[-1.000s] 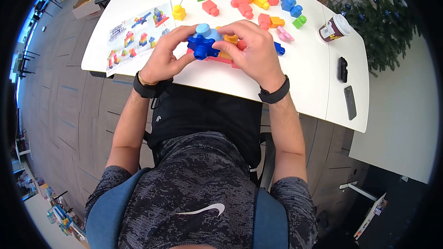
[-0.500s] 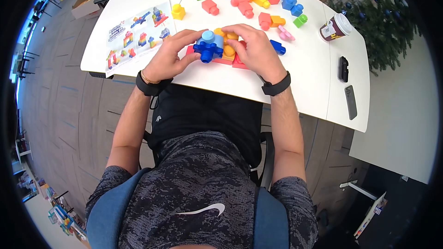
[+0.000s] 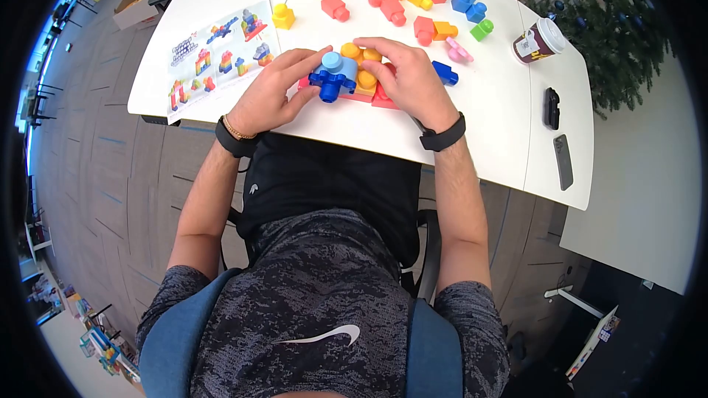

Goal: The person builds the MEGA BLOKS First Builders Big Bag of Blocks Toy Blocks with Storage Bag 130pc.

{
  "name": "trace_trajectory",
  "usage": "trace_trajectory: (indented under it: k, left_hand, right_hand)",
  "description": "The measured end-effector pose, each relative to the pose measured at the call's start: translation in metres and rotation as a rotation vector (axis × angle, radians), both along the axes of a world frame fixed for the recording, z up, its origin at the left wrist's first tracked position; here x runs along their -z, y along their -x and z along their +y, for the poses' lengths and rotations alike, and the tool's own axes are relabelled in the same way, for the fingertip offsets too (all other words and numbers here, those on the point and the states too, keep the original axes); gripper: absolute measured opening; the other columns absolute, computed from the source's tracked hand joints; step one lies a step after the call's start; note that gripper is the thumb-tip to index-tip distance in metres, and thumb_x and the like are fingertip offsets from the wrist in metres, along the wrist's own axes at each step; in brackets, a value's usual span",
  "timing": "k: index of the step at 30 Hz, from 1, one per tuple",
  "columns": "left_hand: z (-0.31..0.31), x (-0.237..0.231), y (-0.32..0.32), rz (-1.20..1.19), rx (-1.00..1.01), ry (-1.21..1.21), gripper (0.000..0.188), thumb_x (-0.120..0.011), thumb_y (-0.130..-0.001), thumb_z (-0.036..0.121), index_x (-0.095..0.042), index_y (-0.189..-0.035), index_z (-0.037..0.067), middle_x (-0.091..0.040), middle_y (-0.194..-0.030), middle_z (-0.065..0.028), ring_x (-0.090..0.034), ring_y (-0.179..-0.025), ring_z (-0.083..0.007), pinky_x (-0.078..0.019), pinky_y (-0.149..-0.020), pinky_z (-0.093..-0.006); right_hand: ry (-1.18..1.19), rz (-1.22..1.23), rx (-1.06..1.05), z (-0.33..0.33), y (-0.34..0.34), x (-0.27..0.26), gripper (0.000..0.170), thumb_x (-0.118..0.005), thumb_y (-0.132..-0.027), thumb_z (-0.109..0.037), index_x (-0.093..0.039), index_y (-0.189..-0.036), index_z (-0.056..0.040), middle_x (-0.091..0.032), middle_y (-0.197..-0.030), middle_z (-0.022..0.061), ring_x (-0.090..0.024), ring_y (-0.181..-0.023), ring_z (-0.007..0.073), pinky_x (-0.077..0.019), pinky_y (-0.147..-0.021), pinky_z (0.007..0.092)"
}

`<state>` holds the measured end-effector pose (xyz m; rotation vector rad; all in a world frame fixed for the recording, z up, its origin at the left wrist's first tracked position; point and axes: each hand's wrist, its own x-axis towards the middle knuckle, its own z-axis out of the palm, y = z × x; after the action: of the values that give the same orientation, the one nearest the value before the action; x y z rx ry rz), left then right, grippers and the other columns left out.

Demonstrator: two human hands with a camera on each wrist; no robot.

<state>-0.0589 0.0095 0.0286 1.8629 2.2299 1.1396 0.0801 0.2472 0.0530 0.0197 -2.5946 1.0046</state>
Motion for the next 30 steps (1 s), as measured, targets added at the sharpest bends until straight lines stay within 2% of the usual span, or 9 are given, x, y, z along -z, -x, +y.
trace_trajectory:
  k: [3,5,8,11,16,23,25,28,30]
  left_hand:
    - [-0.001,0.003,0.001,0.049,-0.001,-0.090,0.079,-0.074,-0.087,0.006,-0.046,-0.160,0.007,-0.065,-0.137,-0.0200,-0.063,-0.123,-0.0395,-0.0518,-0.105,-0.0419]
    - [-0.005,0.004,0.008,0.038,-0.034,-0.066,0.083,-0.075,-0.085,0.006,-0.043,-0.161,0.007,-0.063,-0.141,-0.0202,-0.063,-0.126,-0.0397,-0.0513,-0.107,-0.0416]
    - [-0.008,0.006,0.019,0.059,-0.075,0.006,0.088,-0.079,-0.082,0.007,-0.042,-0.161,0.008,-0.063,-0.144,-0.0202,-0.063,-0.128,-0.0385,-0.0514,-0.108,-0.0415]
    - [-0.003,0.008,0.023,0.020,-0.031,0.120,0.083,-0.082,-0.083,0.007,-0.047,-0.158,0.006,-0.069,-0.133,-0.0201,-0.068,-0.119,-0.0369,-0.0540,-0.103,-0.0416]
    - [0.005,0.007,0.017,-0.029,-0.043,0.109,0.071,-0.082,-0.084,0.002,-0.056,-0.151,0.005,-0.072,-0.118,-0.0199,-0.072,-0.105,-0.0340,-0.0569,-0.091,-0.0392]
    - [0.004,0.004,0.016,-0.093,-0.045,0.148,0.068,-0.081,-0.086,0.009,-0.057,-0.149,0.005,-0.071,-0.124,-0.0212,-0.071,-0.109,-0.0389,-0.0577,-0.094,-0.0422]
    - [-0.001,-0.002,0.013,0.041,-0.075,-0.010,0.067,-0.083,-0.084,0.008,-0.059,-0.146,0.005,-0.071,-0.126,-0.0206,-0.071,-0.110,-0.0387,-0.0579,-0.094,-0.0419]
    - [-0.016,-0.004,0.015,-0.043,-0.157,-0.071,0.062,-0.083,-0.083,0.006,-0.063,-0.142,0.003,-0.071,-0.126,-0.0200,-0.071,-0.111,-0.0369,-0.0581,-0.094,-0.0412]
    - [-0.023,-0.008,0.009,-0.056,-0.202,-0.141,0.050,-0.082,-0.084,0.004,-0.068,-0.132,0.001,-0.075,-0.118,-0.0180,-0.074,-0.106,-0.0316,-0.0594,-0.089,-0.0381]
  right_hand:
    - [0.008,-0.062,-0.033,0.010,-0.008,-0.006,0.054,-0.076,-0.095,-0.014,-0.062,-0.147,-0.0086,-0.071,-0.135,0.0185,-0.072,-0.117,0.0297,-0.0564,-0.101,0.0380]
    - [-0.133,0.021,-0.041,0.024,-0.017,-0.008,0.077,-0.083,-0.089,-0.021,-0.049,-0.158,-0.0088,-0.061,-0.149,0.0213,-0.063,-0.133,0.0340,-0.0484,-0.113,0.0411]
    - [-0.161,-0.127,-0.063,0.031,-0.026,-0.010,0.090,-0.088,-0.083,-0.022,-0.044,-0.160,-0.0067,-0.057,-0.153,0.0225,-0.056,-0.140,0.0364,-0.0437,-0.118,0.0412]
    - [-0.118,-0.188,-0.125,0.029,-0.025,-0.004,0.092,-0.089,-0.081,-0.016,-0.043,-0.160,-0.0069,-0.058,-0.151,0.0234,-0.059,-0.137,0.0364,-0.0459,-0.117,0.0408]
    - [-0.015,-0.278,-0.103,0.025,-0.024,0.001,0.090,-0.088,-0.081,-0.011,-0.044,-0.160,-0.0062,-0.062,-0.146,0.0239,-0.065,-0.130,0.0347,-0.0515,-0.111,0.0394]
    - [-0.058,-0.136,-0.097,0.028,-0.028,0.004,0.082,-0.086,-0.084,-0.012,-0.048,-0.156,-0.0051,-0.065,-0.142,0.0222,-0.066,-0.127,0.0336,-0.0528,-0.109,0.0391]
    - [-0.113,-0.049,-0.085,0.039,-0.030,0.005,0.076,-0.085,-0.086,-0.013,-0.051,-0.154,-0.0045,-0.067,-0.139,0.0216,-0.067,-0.125,0.0332,-0.0533,-0.108,0.0393]
    - [-0.045,0.044,0.162,0.080,-0.032,0.006,0.058,-0.081,-0.090,-0.016,-0.062,-0.143,-0.0029,-0.070,-0.132,0.0204,-0.070,-0.119,0.0320,-0.0555,-0.103,0.0407]
    - [-0.120,0.042,0.459,0.097,-0.032,0.001,0.043,-0.078,-0.093,-0.018,-0.070,-0.131,-0.0023,-0.071,-0.128,0.0208,-0.073,-0.111,0.0321,-0.0569,-0.097,0.0413]
